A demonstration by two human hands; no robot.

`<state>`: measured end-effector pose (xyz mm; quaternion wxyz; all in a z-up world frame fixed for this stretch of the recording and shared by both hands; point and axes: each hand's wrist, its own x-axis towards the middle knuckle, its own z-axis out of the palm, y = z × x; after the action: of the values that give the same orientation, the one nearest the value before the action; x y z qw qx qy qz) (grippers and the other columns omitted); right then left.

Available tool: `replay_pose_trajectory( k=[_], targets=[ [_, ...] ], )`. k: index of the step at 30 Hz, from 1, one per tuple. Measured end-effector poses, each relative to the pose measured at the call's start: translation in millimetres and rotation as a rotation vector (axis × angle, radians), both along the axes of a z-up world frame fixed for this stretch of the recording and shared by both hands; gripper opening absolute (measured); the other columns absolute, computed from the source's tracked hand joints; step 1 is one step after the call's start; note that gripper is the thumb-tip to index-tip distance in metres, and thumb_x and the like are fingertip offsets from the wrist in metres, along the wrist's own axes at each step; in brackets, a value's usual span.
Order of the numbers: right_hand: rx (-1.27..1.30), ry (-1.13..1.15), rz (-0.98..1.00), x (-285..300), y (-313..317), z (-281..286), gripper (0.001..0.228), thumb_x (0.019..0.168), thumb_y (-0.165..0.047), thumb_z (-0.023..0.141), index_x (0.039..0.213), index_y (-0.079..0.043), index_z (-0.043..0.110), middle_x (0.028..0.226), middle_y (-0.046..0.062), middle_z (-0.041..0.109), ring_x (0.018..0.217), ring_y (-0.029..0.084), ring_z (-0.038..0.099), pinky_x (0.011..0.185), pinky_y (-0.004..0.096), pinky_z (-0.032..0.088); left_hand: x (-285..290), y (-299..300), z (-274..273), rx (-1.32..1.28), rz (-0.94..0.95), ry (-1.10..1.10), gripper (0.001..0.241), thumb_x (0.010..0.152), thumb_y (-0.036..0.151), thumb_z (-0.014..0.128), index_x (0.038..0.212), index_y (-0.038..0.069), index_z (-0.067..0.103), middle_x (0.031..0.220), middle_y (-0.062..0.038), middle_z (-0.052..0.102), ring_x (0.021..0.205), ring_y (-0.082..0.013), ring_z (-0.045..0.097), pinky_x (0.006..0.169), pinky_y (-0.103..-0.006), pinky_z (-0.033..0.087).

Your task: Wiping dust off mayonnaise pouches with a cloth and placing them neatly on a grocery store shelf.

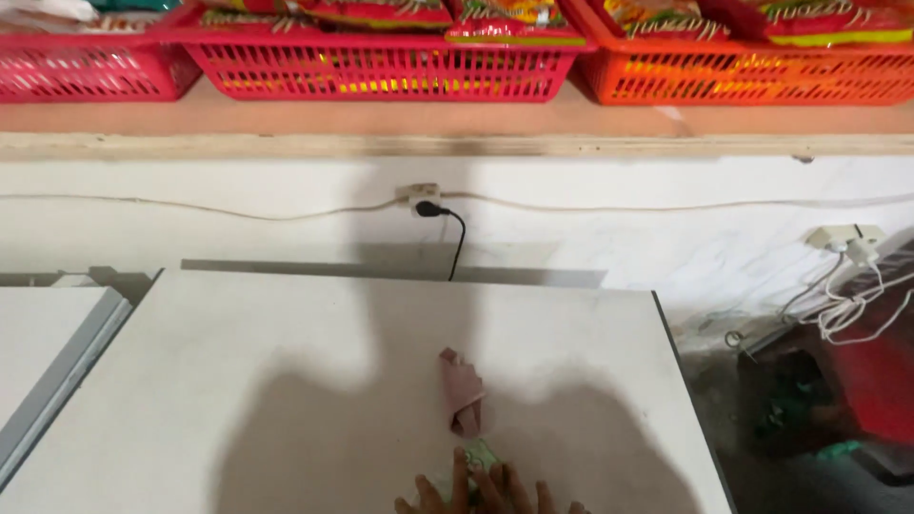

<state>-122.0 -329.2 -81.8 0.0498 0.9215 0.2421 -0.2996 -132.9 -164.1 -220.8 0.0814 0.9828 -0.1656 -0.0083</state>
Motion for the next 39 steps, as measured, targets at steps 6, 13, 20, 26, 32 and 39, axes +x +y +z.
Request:
replay_pose_trajectory(
  k=[6,13,20,26,32,39],
  targets=[
    [0.209,-0.098,-0.201,-4,20,29,0.076,0.104,-0.032,0.053,0.168,-0.025,0.013,0.155,0.037,0.033,0.109,0.045,0.070,0.084,0.061,0.059,11,17,183,0.103,-0.005,0.414,0.049,0.106,0.035,0.050,0.152,0.019,0.043,0.158,-0.013,0.035,0.113,-0.0437,0.053,0.085,-0.0593,0.048],
    [0.494,0.076,-0.528,39,72,126,0.085,0.092,-0.036,0.070,0.162,-0.024,0.023,0.157,0.025,0.035,0.120,0.042,0.062,0.102,0.049,0.052,64,74,245,0.190,-0.147,0.335,0.061,0.089,0.023,0.071,0.146,0.021,0.050,0.156,-0.007,0.040,0.128,-0.0347,0.050,0.104,-0.0484,0.042],
    [0.508,-0.461,-0.214,111,46,28,0.078,0.087,-0.010,0.061,0.160,-0.023,0.034,0.166,0.023,0.030,0.147,0.049,0.032,0.116,0.056,0.033,78,115,290,0.095,-0.051,0.519,0.078,0.087,0.037,0.080,0.153,0.032,0.039,0.160,-0.007,0.034,0.147,-0.0320,0.033,0.123,-0.0514,0.022],
    [0.610,-0.404,-0.515,103,41,-14,0.020,0.109,-0.020,0.048,0.123,-0.018,0.062,0.136,0.012,0.067,0.127,0.034,0.061,0.112,0.048,0.048,111,165,243,-0.100,0.164,0.552,0.037,0.092,0.016,0.070,0.128,0.021,0.068,0.124,-0.005,0.074,0.111,-0.0225,0.069,0.096,-0.0403,0.055],
    [1.580,-0.154,-1.422,113,20,9,0.010,0.100,-0.011,0.045,0.102,-0.002,0.048,0.113,0.019,0.065,0.103,0.026,0.070,0.083,0.041,0.062,140,173,216,-0.989,0.429,0.782,0.024,0.088,0.012,0.079,0.112,0.008,0.079,0.103,-0.012,0.080,0.084,-0.0210,0.070,0.079,-0.0383,0.056],
    [1.404,-0.766,-0.862,100,61,26,0.017,0.095,0.005,0.062,0.105,0.002,0.049,0.111,0.019,0.069,0.092,0.032,0.067,0.083,0.039,0.061,120,167,117,-1.236,0.941,0.315,0.042,0.094,0.034,0.070,0.127,0.011,0.063,0.115,-0.016,0.070,0.096,-0.0291,0.069,0.083,-0.0483,0.057]
  ],
)
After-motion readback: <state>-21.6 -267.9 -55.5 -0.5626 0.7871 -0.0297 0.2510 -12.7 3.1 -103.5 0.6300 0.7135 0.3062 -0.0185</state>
